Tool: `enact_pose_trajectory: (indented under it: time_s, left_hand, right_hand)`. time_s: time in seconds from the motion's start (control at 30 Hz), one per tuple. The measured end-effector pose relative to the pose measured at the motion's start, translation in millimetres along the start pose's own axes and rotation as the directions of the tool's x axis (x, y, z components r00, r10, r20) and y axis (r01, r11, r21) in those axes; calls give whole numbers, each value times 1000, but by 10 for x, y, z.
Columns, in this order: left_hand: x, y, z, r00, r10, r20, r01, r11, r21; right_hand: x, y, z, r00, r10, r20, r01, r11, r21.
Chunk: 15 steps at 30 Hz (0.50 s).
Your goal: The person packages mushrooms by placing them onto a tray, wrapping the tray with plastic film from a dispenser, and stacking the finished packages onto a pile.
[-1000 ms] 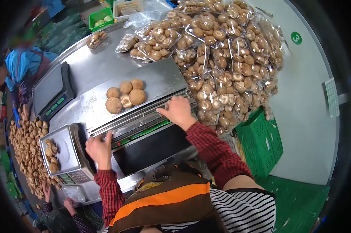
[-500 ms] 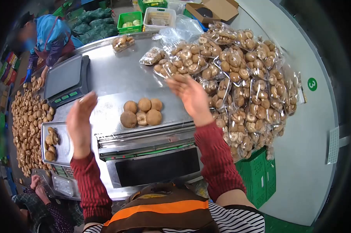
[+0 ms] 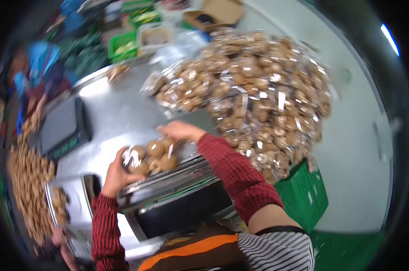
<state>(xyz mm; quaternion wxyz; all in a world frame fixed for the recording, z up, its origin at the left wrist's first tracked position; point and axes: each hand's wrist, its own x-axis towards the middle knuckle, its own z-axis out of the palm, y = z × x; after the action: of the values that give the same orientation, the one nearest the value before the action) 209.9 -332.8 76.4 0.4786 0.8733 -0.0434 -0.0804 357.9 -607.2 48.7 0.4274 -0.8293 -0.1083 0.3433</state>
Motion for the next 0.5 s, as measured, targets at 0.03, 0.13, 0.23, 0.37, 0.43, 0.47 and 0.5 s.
enact_pose_trajectory:
  time_s: [0.03,0.13,0.23,0.37,0.43,0.47,0.5]
  left_hand:
    - [-2,-25,32,1000,13,-18,-12,998,66]
    - [-59,-221,59,994,92,-55,-99,984,-147]
    - [-172,-443,-36,973,-215,80,229,913,-337]
    - [-69,-661,70,932,-360,35,326,796,-509]
    - [-18,-600,228,935,-337,-109,241,832,-500]
    - [-63,-541,294,936,-301,-184,161,830,-534]
    - [-138,-560,344,950,-171,-263,31,885,-465]
  right_hand:
    - [65,58,-77,994,40,103,-10,960,-279]
    - [-331,-21,-111,995,69,68,-53,975,-215]
    - [-441,336,-73,981,-184,61,193,958,-214]
    - [-369,518,338,940,-156,-304,191,978,88]
    - [-546,378,451,935,-7,-354,152,911,384]
    - [-710,313,490,906,19,-423,150,920,363]
    - [-875,295,527,873,45,-485,143,928,344]
